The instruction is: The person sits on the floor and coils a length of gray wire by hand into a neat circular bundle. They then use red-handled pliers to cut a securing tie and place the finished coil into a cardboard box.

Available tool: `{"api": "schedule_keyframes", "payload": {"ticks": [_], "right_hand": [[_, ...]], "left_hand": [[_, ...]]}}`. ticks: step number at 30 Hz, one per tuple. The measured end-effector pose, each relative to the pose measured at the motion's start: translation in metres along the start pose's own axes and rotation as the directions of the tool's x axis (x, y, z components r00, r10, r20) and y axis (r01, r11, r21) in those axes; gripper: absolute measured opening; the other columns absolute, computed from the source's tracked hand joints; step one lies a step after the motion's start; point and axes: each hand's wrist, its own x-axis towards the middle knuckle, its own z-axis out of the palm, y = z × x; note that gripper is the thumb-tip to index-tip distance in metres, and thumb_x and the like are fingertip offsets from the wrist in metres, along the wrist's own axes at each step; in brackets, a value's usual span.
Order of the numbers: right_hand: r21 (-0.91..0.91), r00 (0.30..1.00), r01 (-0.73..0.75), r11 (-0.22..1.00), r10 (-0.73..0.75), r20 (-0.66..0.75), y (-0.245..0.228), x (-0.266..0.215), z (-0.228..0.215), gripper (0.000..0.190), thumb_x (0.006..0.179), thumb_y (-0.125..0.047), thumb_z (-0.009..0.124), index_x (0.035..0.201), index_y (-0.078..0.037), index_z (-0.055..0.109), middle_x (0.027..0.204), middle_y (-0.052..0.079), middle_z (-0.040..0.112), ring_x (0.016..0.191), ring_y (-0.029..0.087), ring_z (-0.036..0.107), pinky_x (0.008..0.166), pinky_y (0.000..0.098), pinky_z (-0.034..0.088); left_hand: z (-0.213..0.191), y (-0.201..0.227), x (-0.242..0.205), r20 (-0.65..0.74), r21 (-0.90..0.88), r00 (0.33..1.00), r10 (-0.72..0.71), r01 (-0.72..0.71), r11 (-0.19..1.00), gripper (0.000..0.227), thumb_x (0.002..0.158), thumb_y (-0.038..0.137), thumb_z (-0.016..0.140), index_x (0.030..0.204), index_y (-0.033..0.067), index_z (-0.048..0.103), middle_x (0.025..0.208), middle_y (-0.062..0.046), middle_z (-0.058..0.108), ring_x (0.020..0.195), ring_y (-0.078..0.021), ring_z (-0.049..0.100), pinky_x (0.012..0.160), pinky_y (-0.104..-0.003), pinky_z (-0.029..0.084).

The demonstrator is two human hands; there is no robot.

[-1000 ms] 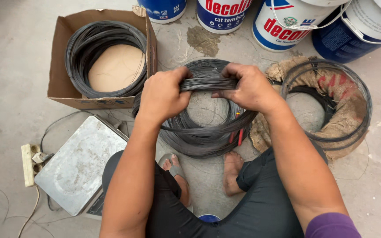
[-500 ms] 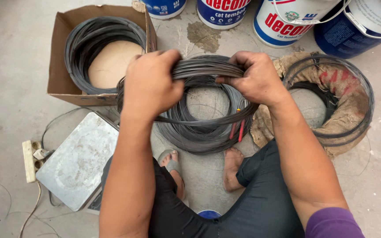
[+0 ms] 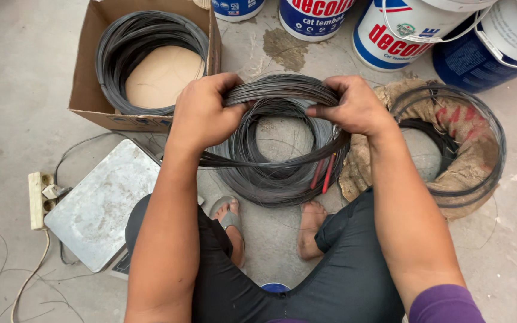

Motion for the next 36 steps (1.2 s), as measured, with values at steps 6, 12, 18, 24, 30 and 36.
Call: {"api": "schedule_keyframes", "payload": {"ticks": [6, 12, 18, 24, 30, 36], "right_hand": [[0.094, 0.995, 0.083, 0.992, -0.077, -0.062, -0.027, -0.003, 0.019, 0.043, 0.06, -0.009, 0.083, 0.097, -0.007, 0.061, 0.074, 0.005, 0.06, 0.068, 0.011, 0.055, 0.064, 0.0205, 0.044], [-0.238, 0.999, 0.018, 0.971, -0.005, 0.053, -0.044, -0.001, 0.048, 0.059, 0.063, -0.014, 0.069, 0.117, -0.024, 0.049, 0.071, 0.001, 0.065, 0.071, 0.022, 0.065, 0.065, 0.0298, 0.048], [-0.368, 0.979, 0.122, 0.922, -0.05, 0.199, -0.049, -0.004, 0.022, 0.062, 0.055, -0.024, 0.077, 0.111, -0.014, 0.053, 0.087, 0.011, 0.066, 0.09, 0.035, 0.061, 0.075, 0.0449, 0.046], [-0.141, 0.994, -0.013, 0.99, 0.029, 0.106, -0.029, 0.0, 0.015, 0.021, 0.064, -0.026, 0.078, 0.066, -0.012, 0.062, 0.051, 0.003, 0.052, 0.054, 0.013, 0.05, 0.053, 0.0234, 0.039], [-0.237, 0.988, 0.028, 0.971, 0.009, 0.154, -0.014, 0.0, 0.023, 0.027, 0.061, -0.028, 0.079, 0.067, -0.008, 0.063, 0.053, 0.012, 0.054, 0.057, 0.025, 0.055, 0.055, 0.0328, 0.041], [-0.209, 0.978, 0.113, 0.971, -0.072, 0.193, -0.008, 0.009, 0.038, 0.042, 0.051, -0.031, 0.082, 0.084, -0.014, 0.063, 0.067, 0.004, 0.06, 0.07, 0.019, 0.06, 0.066, 0.0301, 0.046]], "left_hand": [[0.011, -0.003, 0.002, 0.002, 0.462, 0.982, 0.189, -0.168, 0.871, 0.024, 0.064, 0.03, 0.06, 0.085, 0.0179, 0.06, 0.075, -0.007, 0.062, 0.08, -0.0312, 0.063, 0.078, -0.044, 0.043], [0.058, 0.008, 0.014, 0.182, 0.391, 0.958, 0.224, -0.279, 0.877, 0.024, 0.066, 0.019, 0.05, 0.086, 0.0096, 0.06, 0.069, -0.012, 0.062, 0.069, -0.037, 0.064, 0.064, -0.047, 0.049], [0.007, 0.021, 0.006, 0.316, 0.119, 0.949, 0.015, -0.055, 0.991, 0.028, 0.067, 0.02, 0.059, 0.093, 0.0095, 0.064, 0.083, -0.019, 0.065, 0.089, -0.0443, 0.058, 0.078, -0.054, 0.044], [0.001, 0.014, 0.007, 0.286, 0.061, 0.957, -0.038, 0.021, 0.998, 0.025, 0.069, 0.027, 0.06, 0.089, 0.0122, 0.063, 0.081, -0.018, 0.064, 0.089, -0.0441, 0.057, 0.075, -0.053, 0.044], [0.018, 0.026, 0.012, 0.392, 0.192, 0.919, 0.039, -0.124, 0.974, 0.03, 0.072, 0.027, 0.061, 0.095, 0.0083, 0.062, 0.084, -0.02, 0.064, 0.089, -0.0428, 0.059, 0.079, -0.052, 0.045], [0.048, 0.01, 0.015, 0.447, 0.068, 0.894, 0.012, -0.047, 0.997, 0.027, 0.067, 0.027, 0.06, 0.089, 0.0128, 0.063, 0.079, -0.014, 0.064, 0.087, -0.0404, 0.059, 0.075, -0.049, 0.045]]}}
